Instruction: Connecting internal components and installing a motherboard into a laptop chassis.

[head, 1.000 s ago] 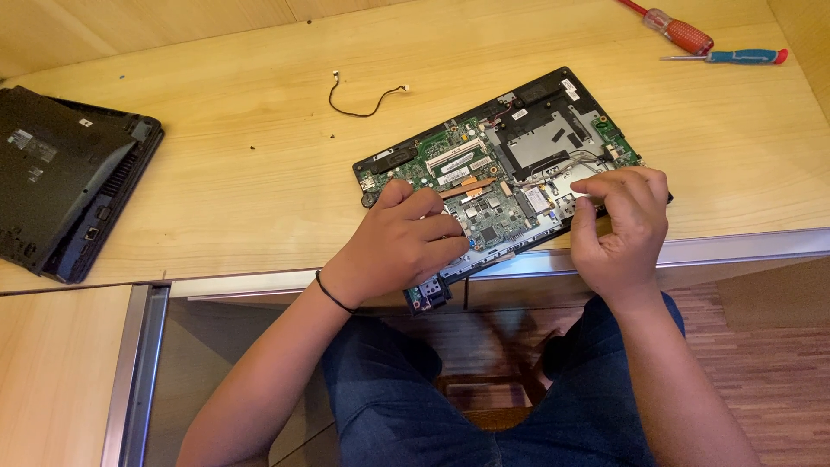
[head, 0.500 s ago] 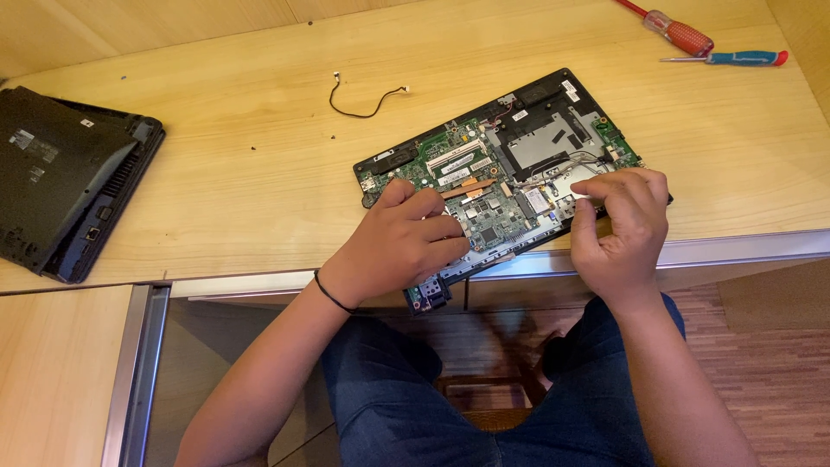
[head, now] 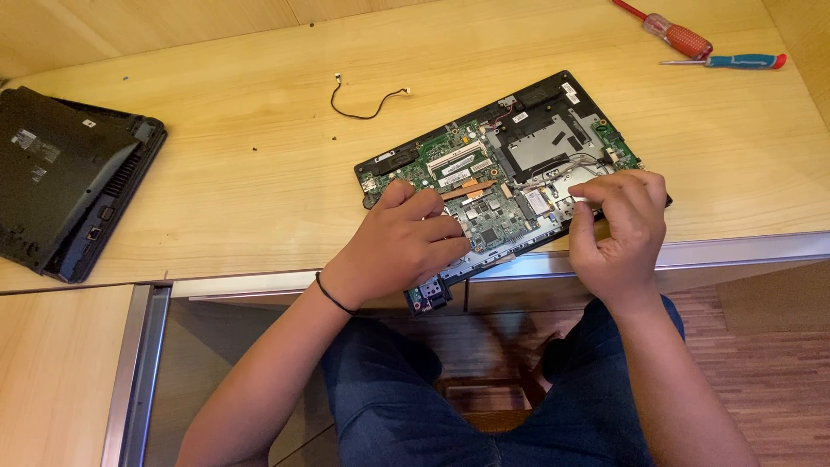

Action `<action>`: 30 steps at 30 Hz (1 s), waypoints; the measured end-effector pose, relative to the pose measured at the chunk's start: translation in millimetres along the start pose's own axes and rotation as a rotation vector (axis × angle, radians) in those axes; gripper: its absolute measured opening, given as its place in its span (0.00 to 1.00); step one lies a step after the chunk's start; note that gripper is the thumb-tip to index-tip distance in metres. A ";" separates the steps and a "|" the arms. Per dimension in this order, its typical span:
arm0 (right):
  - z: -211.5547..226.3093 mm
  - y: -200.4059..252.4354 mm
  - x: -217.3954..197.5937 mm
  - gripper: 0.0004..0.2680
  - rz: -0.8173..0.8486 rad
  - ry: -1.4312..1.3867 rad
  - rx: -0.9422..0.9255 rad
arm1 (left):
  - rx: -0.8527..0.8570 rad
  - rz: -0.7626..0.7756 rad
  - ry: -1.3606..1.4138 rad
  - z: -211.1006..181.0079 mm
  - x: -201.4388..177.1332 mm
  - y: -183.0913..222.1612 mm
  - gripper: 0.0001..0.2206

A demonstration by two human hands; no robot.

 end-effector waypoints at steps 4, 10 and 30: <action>2.2 0.4 0.9 0.06 0.004 -0.008 -0.031 | -0.002 -0.014 -0.009 -0.1 -0.6 -0.1 0.09; 2.1 0.2 1.5 0.05 0.015 0.016 -0.038 | -0.003 0.008 -0.002 -0.7 1.1 -2.4 0.09; 66.5 10.8 40.4 0.05 0.189 0.005 -0.250 | -0.042 0.001 0.060 3.6 0.2 0.6 0.04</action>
Point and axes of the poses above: each hand's wrist, its own y-axis away from the middle knuckle, its own x-axis out of the palm, z = x × y, the point moved 10 cm from there along -y, towards the middle knuckle, and after that the axes turned 3 degrees about -y, right-handed, at the moved point
